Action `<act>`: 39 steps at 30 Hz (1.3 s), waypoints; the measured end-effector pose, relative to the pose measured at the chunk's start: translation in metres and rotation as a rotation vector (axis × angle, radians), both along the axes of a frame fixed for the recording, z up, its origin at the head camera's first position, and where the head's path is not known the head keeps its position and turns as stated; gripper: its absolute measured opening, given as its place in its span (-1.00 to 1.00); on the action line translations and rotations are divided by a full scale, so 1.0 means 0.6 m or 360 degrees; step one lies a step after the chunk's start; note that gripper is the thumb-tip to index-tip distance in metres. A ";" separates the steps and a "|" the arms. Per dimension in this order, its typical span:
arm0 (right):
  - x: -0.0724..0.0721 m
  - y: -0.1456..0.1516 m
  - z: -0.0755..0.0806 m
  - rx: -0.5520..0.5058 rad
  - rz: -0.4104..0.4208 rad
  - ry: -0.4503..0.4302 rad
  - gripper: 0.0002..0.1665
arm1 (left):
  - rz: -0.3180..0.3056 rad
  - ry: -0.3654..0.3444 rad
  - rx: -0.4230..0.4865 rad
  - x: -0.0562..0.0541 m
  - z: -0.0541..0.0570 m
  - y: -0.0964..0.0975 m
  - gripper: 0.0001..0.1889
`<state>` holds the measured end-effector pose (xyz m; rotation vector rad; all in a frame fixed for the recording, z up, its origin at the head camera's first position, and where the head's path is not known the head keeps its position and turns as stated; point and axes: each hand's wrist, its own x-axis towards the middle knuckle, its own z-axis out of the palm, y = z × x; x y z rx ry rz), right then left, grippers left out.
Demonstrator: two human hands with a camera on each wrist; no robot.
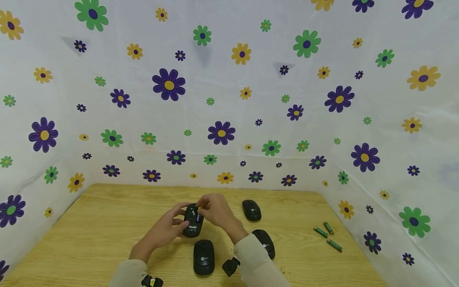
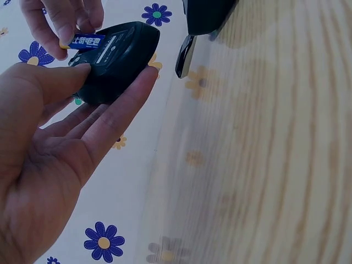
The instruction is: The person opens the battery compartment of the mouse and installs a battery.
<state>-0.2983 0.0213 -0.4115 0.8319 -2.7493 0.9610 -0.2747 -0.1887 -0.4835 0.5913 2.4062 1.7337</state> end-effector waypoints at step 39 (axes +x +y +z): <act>0.000 -0.007 -0.019 -0.0110 -0.0058 -0.0161 -0.67 | 0.0014 0.0040 -0.0034 0.001 0.002 -0.001 -0.41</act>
